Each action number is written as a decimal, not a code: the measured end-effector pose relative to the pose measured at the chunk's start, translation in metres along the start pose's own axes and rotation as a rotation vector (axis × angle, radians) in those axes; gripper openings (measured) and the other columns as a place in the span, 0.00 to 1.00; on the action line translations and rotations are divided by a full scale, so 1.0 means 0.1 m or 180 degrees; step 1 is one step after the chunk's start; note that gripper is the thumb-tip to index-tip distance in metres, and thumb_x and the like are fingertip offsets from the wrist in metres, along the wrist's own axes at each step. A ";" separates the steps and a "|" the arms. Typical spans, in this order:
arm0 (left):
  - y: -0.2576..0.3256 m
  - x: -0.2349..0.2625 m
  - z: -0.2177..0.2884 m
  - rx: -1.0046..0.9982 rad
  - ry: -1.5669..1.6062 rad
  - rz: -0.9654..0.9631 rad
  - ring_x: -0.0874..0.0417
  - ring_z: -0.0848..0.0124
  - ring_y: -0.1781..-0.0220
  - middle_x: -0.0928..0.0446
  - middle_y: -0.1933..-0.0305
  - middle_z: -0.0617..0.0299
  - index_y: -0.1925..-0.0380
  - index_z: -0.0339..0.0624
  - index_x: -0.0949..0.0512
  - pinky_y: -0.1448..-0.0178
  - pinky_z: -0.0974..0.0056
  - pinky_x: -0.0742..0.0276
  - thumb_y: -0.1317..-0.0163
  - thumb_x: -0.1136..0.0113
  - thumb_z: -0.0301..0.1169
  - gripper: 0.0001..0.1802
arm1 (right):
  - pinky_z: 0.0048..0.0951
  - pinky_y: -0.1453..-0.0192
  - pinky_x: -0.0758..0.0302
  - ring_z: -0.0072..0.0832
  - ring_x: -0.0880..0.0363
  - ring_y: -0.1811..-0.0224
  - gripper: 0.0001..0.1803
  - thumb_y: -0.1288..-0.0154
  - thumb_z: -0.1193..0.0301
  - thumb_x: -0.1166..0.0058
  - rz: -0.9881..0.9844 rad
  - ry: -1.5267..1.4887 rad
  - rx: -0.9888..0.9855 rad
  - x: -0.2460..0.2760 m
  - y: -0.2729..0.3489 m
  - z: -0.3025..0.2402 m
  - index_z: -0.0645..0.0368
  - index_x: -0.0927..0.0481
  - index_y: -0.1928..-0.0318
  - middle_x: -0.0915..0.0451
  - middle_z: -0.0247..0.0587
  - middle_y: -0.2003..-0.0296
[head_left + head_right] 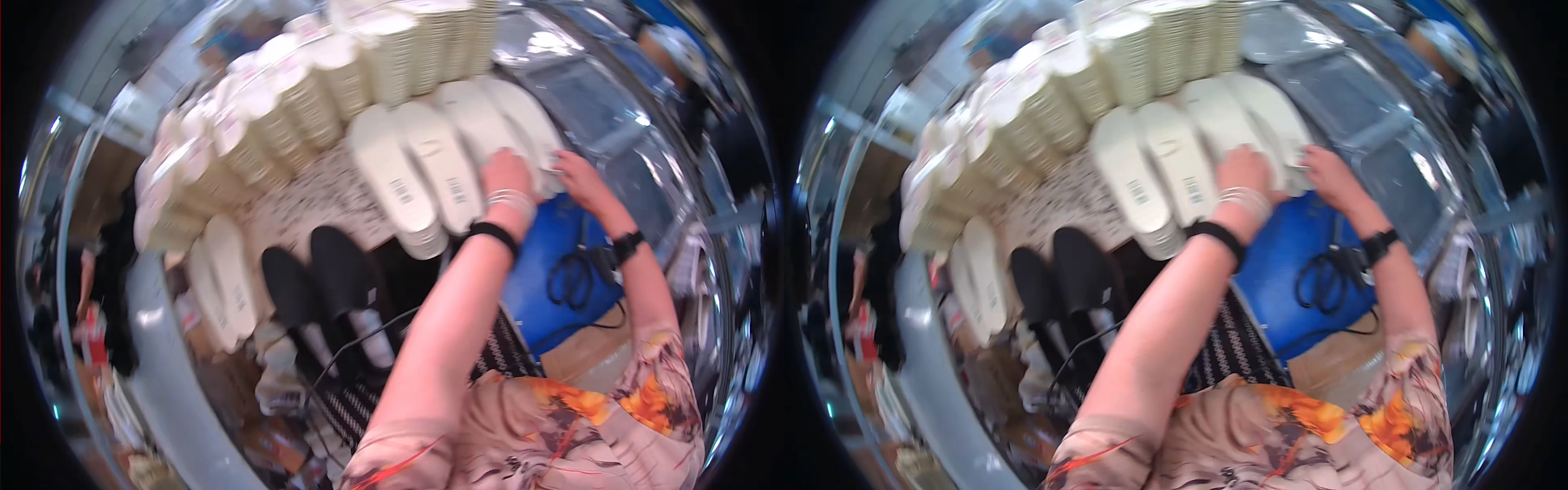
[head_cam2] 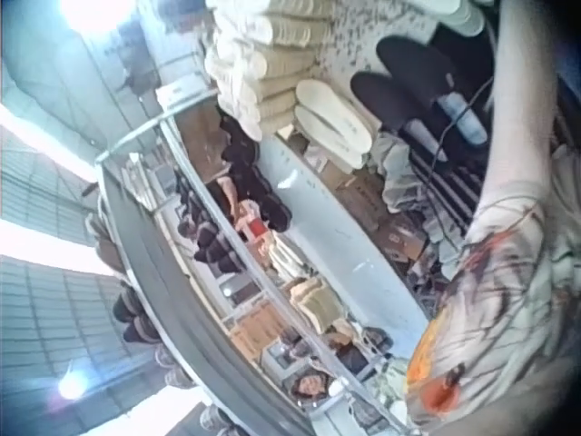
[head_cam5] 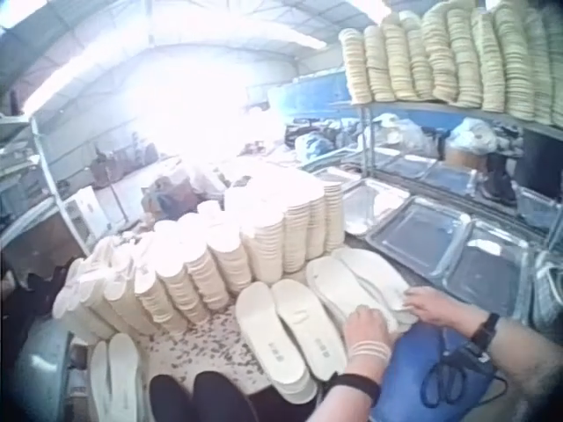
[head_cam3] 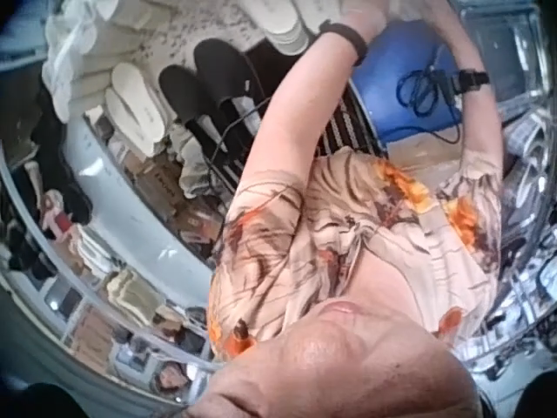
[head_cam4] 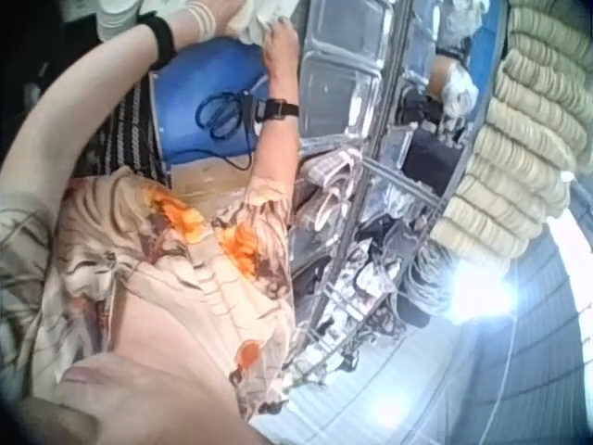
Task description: The person trims the soles of shoes using shears, inserts insoles into the shoes by hand, and places the finished shoes onto a shelf. This process is repeated for plaid and black shoes retrieved from the shelf.
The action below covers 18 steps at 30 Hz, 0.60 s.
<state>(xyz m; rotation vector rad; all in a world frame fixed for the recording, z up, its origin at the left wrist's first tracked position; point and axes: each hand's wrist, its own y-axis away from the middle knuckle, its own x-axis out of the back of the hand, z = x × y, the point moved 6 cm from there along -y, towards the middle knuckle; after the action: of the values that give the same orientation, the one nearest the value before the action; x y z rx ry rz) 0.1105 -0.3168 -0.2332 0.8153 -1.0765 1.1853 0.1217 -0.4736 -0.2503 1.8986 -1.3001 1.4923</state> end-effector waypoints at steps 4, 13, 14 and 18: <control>-0.02 0.12 0.10 -0.0231 -0.0061 0.0111 0.26 0.59 0.52 0.27 0.57 0.53 0.65 0.37 0.23 0.50 0.60 0.27 0.59 0.33 0.53 0.31 | 0.37 0.40 0.35 0.45 0.32 0.44 0.13 0.44 0.73 0.52 -0.0067 0.0074 -0.0311 0.04 -0.01 0.18 0.60 0.23 0.57 0.29 0.51 0.47; -0.09 0.07 0.34 -0.0356 -0.0449 0.0249 0.25 0.59 0.58 0.29 0.62 0.53 0.65 0.34 0.27 0.56 0.61 0.25 0.53 0.36 0.49 0.28 | 0.36 0.45 0.32 0.43 0.29 0.49 0.13 0.43 0.69 0.53 -0.0091 -0.0302 -0.0410 0.23 -0.01 0.28 0.61 0.22 0.60 0.27 0.47 0.50; -0.09 0.05 0.36 -0.0370 -0.0465 0.0258 0.25 0.59 0.58 0.29 0.62 0.53 0.65 0.34 0.27 0.56 0.61 0.25 0.53 0.36 0.49 0.28 | 0.36 0.45 0.32 0.43 0.29 0.49 0.13 0.43 0.69 0.53 -0.0068 -0.0304 -0.0412 0.22 0.00 0.30 0.61 0.22 0.60 0.27 0.47 0.50; -0.08 -0.10 0.44 -0.0281 -0.1107 0.0407 0.24 0.61 0.58 0.29 0.61 0.53 0.63 0.35 0.28 0.58 0.62 0.24 0.50 0.39 0.41 0.22 | 0.35 0.52 0.30 0.38 0.27 0.54 0.14 0.42 0.67 0.53 0.0439 -0.0186 -0.0264 0.28 -0.03 0.28 0.59 0.22 0.59 0.23 0.46 0.57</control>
<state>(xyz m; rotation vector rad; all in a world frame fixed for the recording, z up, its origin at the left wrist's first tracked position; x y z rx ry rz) 0.1083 -0.3626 -0.2286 0.9152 -1.4741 1.1165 0.1392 -0.5052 -0.2336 1.8454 -1.5228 1.4334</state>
